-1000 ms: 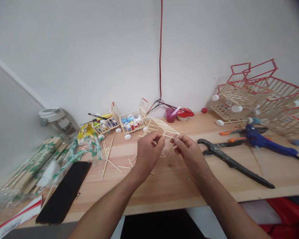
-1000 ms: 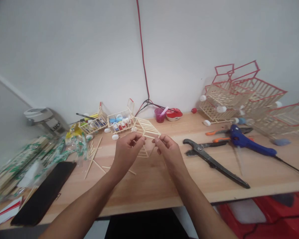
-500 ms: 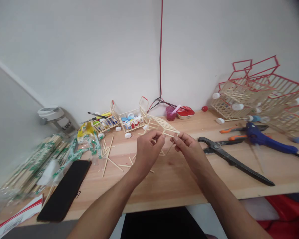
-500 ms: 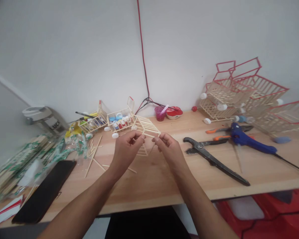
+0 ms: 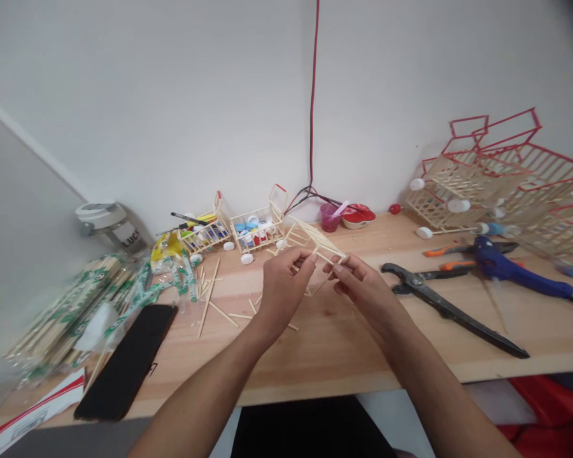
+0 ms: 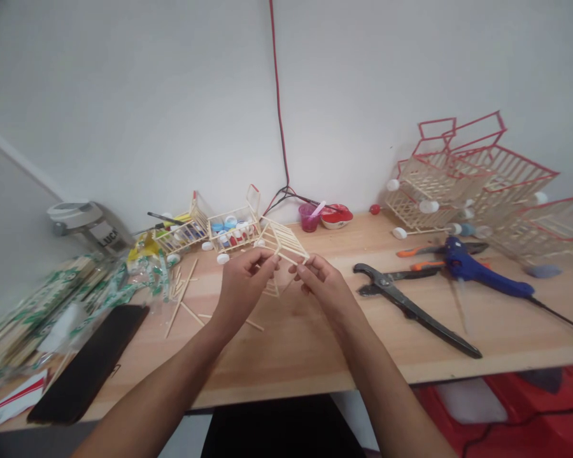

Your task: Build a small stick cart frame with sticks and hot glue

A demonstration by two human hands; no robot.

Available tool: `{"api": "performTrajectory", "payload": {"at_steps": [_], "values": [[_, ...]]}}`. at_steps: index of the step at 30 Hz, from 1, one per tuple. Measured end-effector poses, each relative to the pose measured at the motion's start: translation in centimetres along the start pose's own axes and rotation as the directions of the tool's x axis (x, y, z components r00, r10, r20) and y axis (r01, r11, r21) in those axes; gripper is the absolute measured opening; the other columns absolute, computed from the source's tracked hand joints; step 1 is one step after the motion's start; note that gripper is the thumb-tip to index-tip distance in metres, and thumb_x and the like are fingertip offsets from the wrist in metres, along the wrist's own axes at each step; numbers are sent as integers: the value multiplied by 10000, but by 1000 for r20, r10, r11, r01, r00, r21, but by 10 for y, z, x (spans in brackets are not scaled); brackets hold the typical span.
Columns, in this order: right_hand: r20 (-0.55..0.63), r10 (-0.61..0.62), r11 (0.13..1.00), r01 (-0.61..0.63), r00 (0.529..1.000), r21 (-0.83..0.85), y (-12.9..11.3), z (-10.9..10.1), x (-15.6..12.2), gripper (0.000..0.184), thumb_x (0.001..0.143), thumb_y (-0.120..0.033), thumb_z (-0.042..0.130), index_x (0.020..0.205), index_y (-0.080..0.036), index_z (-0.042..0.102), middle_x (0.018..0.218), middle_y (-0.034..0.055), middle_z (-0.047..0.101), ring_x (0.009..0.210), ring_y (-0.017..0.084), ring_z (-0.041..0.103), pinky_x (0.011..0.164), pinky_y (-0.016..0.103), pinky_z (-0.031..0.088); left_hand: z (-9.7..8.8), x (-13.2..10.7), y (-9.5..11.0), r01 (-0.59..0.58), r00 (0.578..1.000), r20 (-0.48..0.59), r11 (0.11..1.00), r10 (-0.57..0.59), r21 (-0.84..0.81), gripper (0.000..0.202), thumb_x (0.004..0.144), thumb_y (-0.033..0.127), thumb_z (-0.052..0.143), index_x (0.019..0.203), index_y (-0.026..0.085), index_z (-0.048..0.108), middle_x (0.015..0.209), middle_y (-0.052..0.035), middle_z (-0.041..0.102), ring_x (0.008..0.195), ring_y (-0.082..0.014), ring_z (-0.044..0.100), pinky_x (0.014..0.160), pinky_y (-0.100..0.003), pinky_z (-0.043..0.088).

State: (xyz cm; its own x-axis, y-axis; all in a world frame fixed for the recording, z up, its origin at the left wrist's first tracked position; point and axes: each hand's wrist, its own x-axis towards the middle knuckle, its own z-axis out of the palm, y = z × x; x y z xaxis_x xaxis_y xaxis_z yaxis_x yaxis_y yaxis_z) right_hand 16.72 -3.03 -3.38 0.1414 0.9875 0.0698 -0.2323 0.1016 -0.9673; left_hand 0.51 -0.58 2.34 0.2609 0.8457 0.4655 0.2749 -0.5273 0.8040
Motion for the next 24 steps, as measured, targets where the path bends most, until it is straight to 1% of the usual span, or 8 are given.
{"api": "performTrajectory", "payload": {"at_steps": [4, 8, 11, 14, 18, 19, 21, 24], "values": [[7, 100, 992, -100, 995, 76, 2, 2, -1, 384, 678, -489, 830, 943, -241, 702, 906, 28, 680, 759, 127, 548, 565, 212, 382, 3, -2, -1, 41, 999, 15, 998, -41, -36, 150, 873, 184, 589, 795, 174, 718, 761, -5, 723, 633, -110, 606, 589, -215, 448], [27, 110, 993, -112, 994, 49, 6, 1, -2, 352, 699, -489, 813, 948, -258, 722, 909, 15, 666, 763, 116, 552, 616, 217, 421, 5, -3, -2, 76, 997, 15, 997, -76, -34, 151, 878, 208, 589, 814, 178, 723, 743, -9, 717, 610, -113, 609, 565, -213, 451], [22, 93, 995, -93, 995, -24, 8, 0, -1, 353, 691, -482, 806, 944, -245, 736, 927, 24, 681, 774, 130, 575, 660, 246, 452, 6, -3, -6, 80, 997, 9, 996, -80, -37, 158, 879, 215, 584, 806, 175, 719, 725, -8, 703, 601, -111, 603, 570, -213, 458], [6, 63, 986, -61, 998, -152, 9, -2, 2, 306, 687, -435, 789, 892, -214, 735, 934, 30, 700, 723, 133, 576, 646, 264, 448, 7, -1, -11, 75, 997, 3, 996, -75, -42, 155, 876, 212, 582, 799, 167, 708, 711, -2, 685, 604, -109, 599, 583, -213, 463], [-40, 7, 944, -20, 999, -330, 9, -1, 2, 196, 728, -373, 721, 794, -189, 700, 759, 7, 678, 633, 136, 540, 629, 280, 420, 5, 1, -15, 66, 998, -12, 998, -66, -17, 163, 875, 229, 584, 770, 162, 688, 701, -1, 674, 615, -111, 595, 579, -210, 452], [-55, -10, 928, -12, 998, -373, 8, -1, 0, 180, 744, -362, 701, 798, -190, 700, 753, 9, 680, 652, 146, 550, 645, 286, 421, 4, 1, -15, 60, 998, -17, 998, -60, -12, 165, 877, 232, 583, 769, 162, 686, 701, 0, 673, 618, -111, 594, 579, -210, 448], [-65, -66, 868, 25, 996, -496, 5, -3, -7, 170, 790, -352, 652, 826, -196, 707, 818, 28, 707, 729, 173, 591, 695, 302, 435, 2, 2, -15, 40, 999, -27, 999, -40, -5, 172, 882, 235, 581, 768, 162, 686, 698, 2, 668, 620, -110, 591, 582, -210, 439], [-35, -203, 694, 118, 979, -710, -4, -17, -22, 219, 871, -366, 557, 886, -211, 710, 928, 50, 732, 824, 199, 635, 752, 324, 461, -1, 3, -14, 18, 999, -49, 1000, -17, 6, 174, 884, 235, 588, 758, 164, 683, 674, 12, 647, 599, -103, 568, 584, -212, 423]]}}
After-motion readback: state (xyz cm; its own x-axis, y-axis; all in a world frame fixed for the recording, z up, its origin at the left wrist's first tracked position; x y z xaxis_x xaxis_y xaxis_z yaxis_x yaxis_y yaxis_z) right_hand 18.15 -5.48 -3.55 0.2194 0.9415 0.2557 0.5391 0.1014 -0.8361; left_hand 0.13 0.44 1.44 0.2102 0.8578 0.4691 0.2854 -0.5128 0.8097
